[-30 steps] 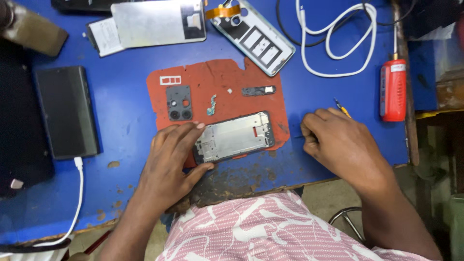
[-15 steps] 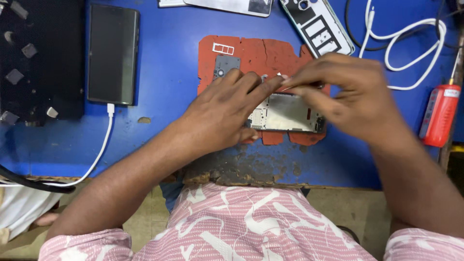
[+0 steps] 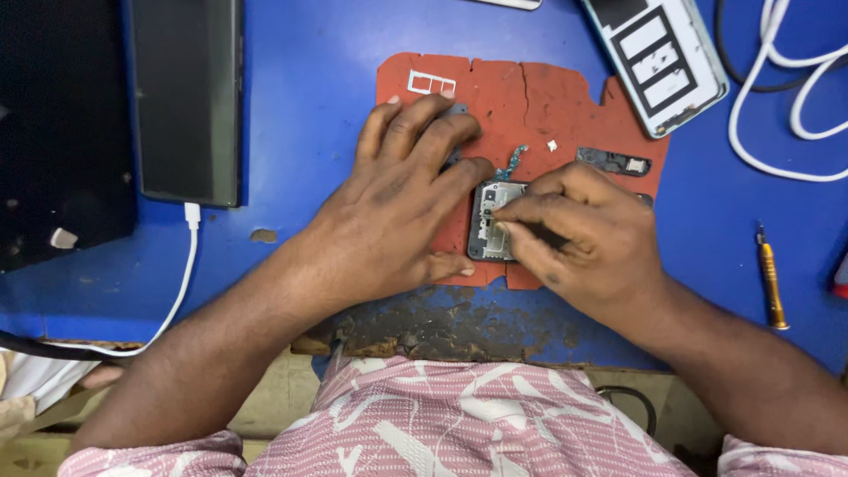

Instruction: The person removes a motherboard from a plastic container and places it on a workbench. They then use a small tool to scrape adhesive residue from the inside of a disassembled smartphone chassis.

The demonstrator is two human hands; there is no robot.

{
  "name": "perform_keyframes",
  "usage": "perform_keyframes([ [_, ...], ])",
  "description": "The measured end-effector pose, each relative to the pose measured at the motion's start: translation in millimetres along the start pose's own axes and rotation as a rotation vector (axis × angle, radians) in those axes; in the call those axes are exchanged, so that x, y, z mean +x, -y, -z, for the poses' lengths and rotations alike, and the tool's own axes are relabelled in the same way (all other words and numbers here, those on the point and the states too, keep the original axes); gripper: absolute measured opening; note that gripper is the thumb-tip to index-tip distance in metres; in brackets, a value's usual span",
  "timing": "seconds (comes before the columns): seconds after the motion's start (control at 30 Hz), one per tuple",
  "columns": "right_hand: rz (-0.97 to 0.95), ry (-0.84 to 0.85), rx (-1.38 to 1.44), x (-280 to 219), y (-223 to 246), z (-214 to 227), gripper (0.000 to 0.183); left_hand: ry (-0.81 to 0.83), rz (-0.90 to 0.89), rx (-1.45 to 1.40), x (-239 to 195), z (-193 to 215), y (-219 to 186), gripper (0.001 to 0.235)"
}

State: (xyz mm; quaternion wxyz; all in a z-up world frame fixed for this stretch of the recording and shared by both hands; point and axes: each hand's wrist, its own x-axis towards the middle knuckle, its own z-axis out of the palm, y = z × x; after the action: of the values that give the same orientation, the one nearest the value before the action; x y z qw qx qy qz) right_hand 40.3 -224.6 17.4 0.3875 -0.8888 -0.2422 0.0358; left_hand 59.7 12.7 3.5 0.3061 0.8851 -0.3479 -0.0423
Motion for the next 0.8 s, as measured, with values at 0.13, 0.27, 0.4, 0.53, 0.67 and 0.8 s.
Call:
perform_keyframes([
  [0.13,0.042,0.036,-0.031,-2,4,-6,0.018,0.029,0.016,-0.026,1,-6,3,0.09],
  [0.27,0.13,0.03,-0.078,-2,3,-11,0.017,0.034,0.025,-0.09,-2,-8,6,0.09],
  [0.4,0.15,0.023,-0.091,-4,1,-13,0.016,0.027,0.015,-0.055,-3,-11,7,0.09],
  [0.53,0.173,0.004,-0.128,-5,1,-15,0.018,0.038,0.01,-0.03,-3,-9,6,0.09],
  [0.67,0.234,0.0,-0.16,-6,4,-16,0.017,0.059,0.006,-0.021,-5,-5,7,0.083],
  [0.8,0.284,0.005,-0.188,-7,5,-19,0.016,0.045,-0.008,-0.005,-6,-5,9,0.082],
])
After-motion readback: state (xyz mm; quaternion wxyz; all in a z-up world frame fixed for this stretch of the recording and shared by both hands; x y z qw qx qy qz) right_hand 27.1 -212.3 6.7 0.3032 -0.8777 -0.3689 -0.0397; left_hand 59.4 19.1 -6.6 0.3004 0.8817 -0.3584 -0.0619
